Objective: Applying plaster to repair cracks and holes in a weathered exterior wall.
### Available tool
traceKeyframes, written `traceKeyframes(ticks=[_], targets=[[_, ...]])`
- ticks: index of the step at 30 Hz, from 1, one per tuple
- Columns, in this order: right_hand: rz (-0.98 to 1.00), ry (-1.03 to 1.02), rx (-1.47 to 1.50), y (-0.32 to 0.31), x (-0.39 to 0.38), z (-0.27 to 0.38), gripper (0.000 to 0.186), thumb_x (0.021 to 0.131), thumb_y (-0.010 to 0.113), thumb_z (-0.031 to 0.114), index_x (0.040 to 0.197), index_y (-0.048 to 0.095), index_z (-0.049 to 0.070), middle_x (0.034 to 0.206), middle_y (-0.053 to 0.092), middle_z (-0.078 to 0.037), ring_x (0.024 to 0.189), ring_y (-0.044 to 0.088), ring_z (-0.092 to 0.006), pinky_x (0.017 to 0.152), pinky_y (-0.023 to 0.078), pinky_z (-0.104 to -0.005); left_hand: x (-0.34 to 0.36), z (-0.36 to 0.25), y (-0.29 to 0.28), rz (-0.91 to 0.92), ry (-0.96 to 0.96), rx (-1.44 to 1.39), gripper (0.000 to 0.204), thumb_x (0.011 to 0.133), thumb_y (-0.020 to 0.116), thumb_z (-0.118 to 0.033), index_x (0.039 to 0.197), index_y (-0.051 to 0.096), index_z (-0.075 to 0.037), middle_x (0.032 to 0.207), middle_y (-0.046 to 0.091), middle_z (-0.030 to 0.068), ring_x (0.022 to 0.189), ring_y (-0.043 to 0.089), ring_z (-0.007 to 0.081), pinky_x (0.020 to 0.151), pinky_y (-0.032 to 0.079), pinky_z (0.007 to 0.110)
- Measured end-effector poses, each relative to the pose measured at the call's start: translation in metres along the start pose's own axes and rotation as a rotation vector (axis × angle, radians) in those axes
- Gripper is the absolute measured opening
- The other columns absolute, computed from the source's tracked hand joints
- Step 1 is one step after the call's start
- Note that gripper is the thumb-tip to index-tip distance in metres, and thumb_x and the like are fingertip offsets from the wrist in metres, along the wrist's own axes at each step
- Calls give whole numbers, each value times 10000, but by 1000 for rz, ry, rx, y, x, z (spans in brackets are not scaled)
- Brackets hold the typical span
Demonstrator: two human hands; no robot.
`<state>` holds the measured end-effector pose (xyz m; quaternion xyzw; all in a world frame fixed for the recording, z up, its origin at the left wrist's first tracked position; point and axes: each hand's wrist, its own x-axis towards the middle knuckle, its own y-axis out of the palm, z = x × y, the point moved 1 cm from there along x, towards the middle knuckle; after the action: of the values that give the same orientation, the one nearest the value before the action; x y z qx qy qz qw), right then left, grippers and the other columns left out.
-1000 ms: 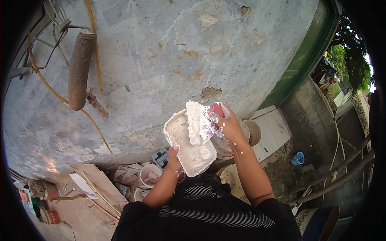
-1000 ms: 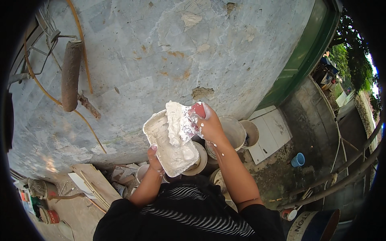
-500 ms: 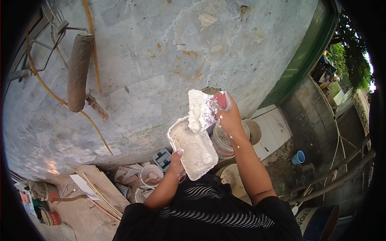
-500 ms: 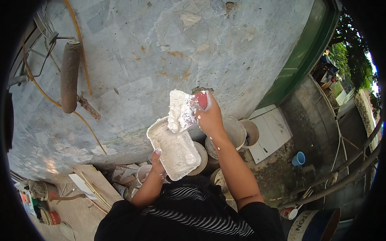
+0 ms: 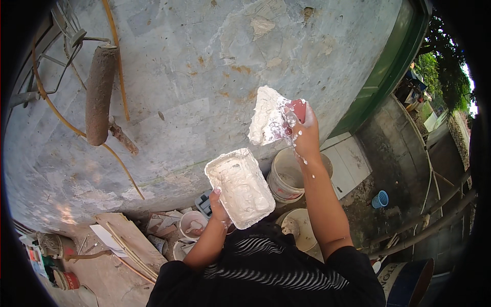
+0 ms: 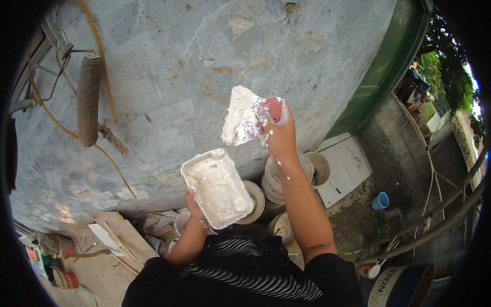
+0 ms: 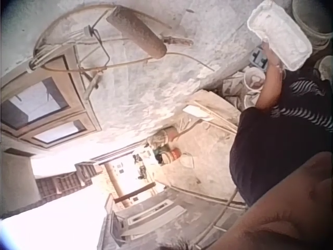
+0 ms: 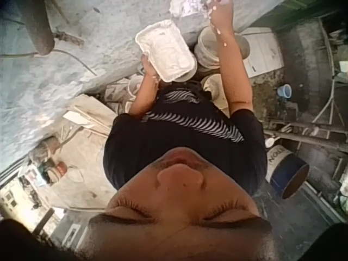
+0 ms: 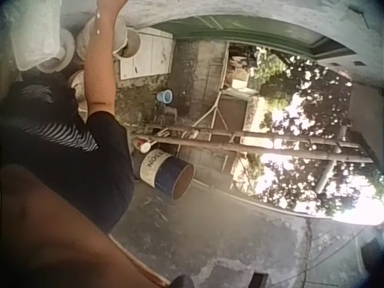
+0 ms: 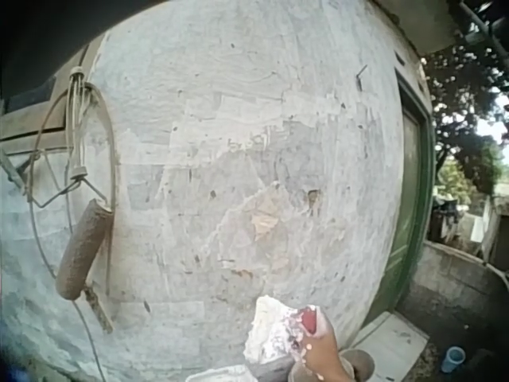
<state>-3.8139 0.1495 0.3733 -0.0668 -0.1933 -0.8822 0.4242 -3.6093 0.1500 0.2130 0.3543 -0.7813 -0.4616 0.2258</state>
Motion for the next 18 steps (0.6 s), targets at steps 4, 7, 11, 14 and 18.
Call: traceKeyframes(ticks=[4,7,11,14,18], targets=[[79,114,83,-5,-16,0,149,861,571,29,1003,529,13,897,587,-27,753,557,-75,649,471,-235,3,-3,4,-21,40,-6,807,762,458,-550,1381,287,-62,1337,410,166,1190,447,349,980,388,485],[127,238,160,-3,-40,-16,214,861,580,41,1064,524,2,928,595,-32,775,570,-85,665,477,-231,7,-6,5,-34,115,-62,816,760,458,-558,1387,276,-69,1353,389,167,1207,428,349,991,375,491],[188,332,35,-11,-55,-40,218,863,579,47,1065,512,1,915,591,-27,782,563,-84,658,470,-231,12,-8,25,16,145,-71,818,756,462,-550,1392,265,-74,1361,379,165,1216,418,348,998,367,491],[169,346,20,-16,-53,-53,203,858,583,44,1046,514,10,899,586,-21,771,555,-82,642,459,-225,9,-6,25,14,112,-6,824,750,472,-538,1394,258,-70,1367,372,163,1217,416,347,1001,363,491],[120,314,24,-15,-49,-59,189,855,584,45,1030,517,17,884,581,-20,748,550,-84,628,452,-227,7,-2,22,27,66,-1,841,731,497,-529,1390,262,-63,1358,379,171,1210,422,347,995,373,485]])
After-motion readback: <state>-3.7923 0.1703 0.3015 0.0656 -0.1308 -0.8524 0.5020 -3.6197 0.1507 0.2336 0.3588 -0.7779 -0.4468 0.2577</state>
